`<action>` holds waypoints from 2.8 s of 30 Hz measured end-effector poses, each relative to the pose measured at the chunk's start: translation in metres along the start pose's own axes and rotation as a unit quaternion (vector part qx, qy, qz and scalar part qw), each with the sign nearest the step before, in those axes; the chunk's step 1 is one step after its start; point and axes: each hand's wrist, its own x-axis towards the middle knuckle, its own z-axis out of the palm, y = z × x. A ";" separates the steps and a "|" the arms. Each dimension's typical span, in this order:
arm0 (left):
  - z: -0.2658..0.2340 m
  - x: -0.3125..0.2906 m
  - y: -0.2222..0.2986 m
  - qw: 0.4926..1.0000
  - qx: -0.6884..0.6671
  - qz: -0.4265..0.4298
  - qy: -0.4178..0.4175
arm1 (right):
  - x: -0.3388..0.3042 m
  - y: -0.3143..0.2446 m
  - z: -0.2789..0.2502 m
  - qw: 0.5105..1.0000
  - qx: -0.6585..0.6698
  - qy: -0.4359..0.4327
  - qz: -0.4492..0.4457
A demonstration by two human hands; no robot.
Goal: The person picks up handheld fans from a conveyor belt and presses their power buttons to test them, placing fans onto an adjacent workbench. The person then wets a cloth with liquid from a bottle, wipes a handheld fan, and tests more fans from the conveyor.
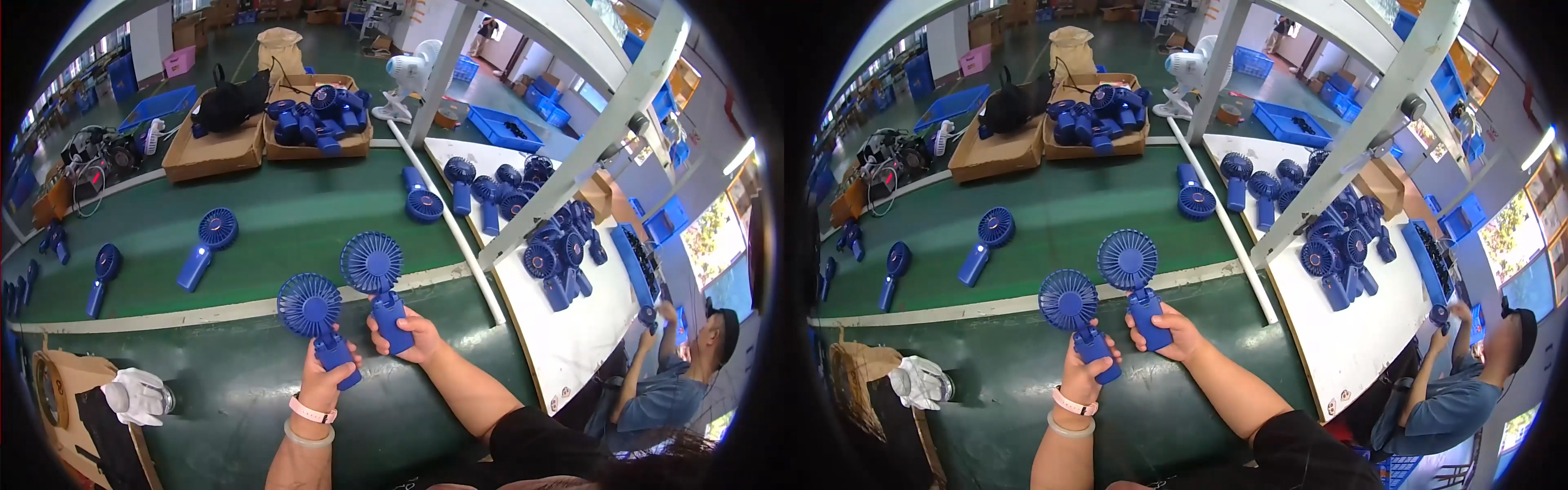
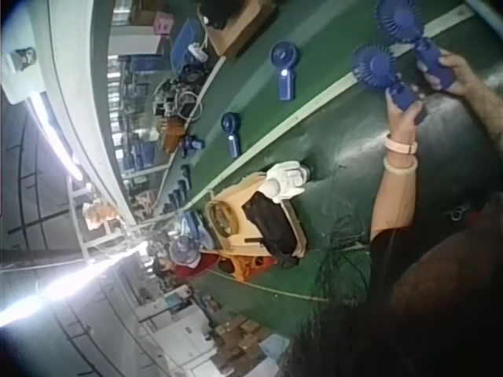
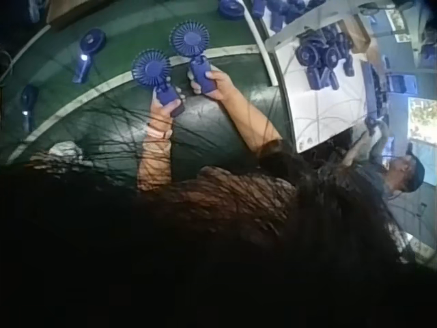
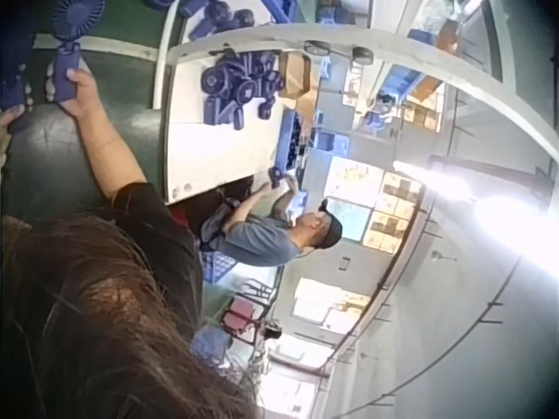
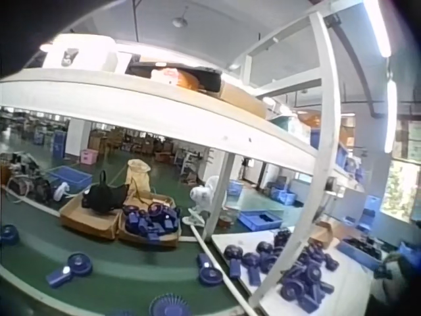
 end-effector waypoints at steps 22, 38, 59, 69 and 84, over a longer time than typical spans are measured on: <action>0.003 -0.003 -0.013 0.999 -0.008 0.032 -0.026 | -0.003 0.004 0.006 0.983 -0.131 0.118 -0.053; 0.000 -0.005 -0.008 0.994 0.104 0.014 -0.040 | 0.003 0.010 -0.001 0.925 -0.307 0.203 -0.098; 0.010 -0.006 0.003 0.999 -0.028 -0.001 -0.042 | 0.001 0.018 0.005 0.896 -0.389 0.167 -0.135; -0.004 -0.005 -0.004 0.986 -0.138 -0.042 -0.082 | 0.049 -0.043 0.016 0.488 -0.833 0.015 -0.259; -0.007 -0.003 0.004 0.993 -0.094 -0.042 -0.057 | 0.112 -0.122 -0.054 0.314 -0.882 0.352 0.023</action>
